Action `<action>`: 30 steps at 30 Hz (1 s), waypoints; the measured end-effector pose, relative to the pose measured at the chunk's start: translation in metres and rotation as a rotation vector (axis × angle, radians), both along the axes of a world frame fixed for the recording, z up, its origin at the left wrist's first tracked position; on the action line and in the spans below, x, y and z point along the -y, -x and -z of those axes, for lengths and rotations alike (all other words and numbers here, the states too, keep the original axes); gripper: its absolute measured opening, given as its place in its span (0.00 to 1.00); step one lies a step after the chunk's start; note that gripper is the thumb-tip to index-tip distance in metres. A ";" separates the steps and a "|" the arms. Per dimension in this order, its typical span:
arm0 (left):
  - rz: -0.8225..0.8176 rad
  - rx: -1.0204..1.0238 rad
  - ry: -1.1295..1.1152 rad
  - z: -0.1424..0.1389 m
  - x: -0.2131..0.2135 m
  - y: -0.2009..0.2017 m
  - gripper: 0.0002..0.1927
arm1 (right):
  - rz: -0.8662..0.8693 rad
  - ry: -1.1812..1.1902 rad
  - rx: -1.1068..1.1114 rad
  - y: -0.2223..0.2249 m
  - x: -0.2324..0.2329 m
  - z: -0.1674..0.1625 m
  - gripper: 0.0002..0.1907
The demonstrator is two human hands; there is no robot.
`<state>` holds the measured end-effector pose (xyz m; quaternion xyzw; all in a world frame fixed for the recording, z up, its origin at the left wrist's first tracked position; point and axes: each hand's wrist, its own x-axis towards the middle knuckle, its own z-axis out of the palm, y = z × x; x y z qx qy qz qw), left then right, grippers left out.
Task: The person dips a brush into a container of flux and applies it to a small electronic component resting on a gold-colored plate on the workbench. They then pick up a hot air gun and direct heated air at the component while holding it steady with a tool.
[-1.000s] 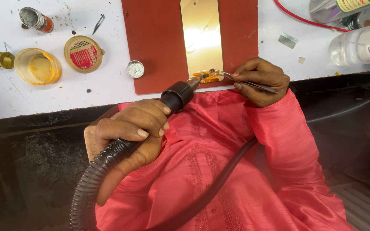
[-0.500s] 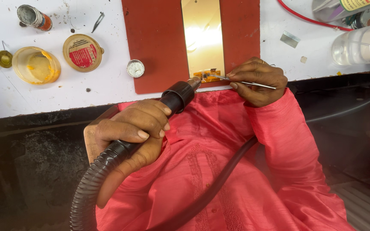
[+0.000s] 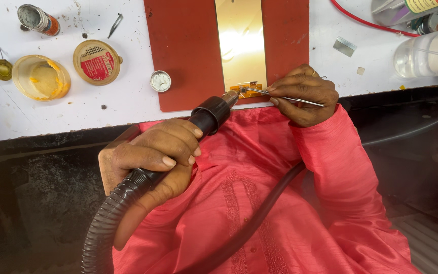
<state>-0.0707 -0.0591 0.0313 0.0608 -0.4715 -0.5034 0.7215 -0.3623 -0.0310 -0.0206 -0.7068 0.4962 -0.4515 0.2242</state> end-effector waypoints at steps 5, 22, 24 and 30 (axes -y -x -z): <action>0.003 0.000 0.002 0.001 0.000 0.000 0.48 | -0.025 0.028 -0.010 0.000 0.002 0.001 0.11; 0.009 0.051 -0.033 0.000 -0.003 -0.004 0.46 | -0.028 0.054 -0.021 0.000 0.002 0.002 0.12; 0.008 0.046 -0.032 0.000 -0.003 -0.004 0.45 | -0.026 0.048 -0.022 0.001 0.002 0.002 0.12; -0.004 0.067 -0.055 -0.001 -0.006 -0.006 0.44 | -0.027 0.041 0.001 0.002 0.000 0.002 0.11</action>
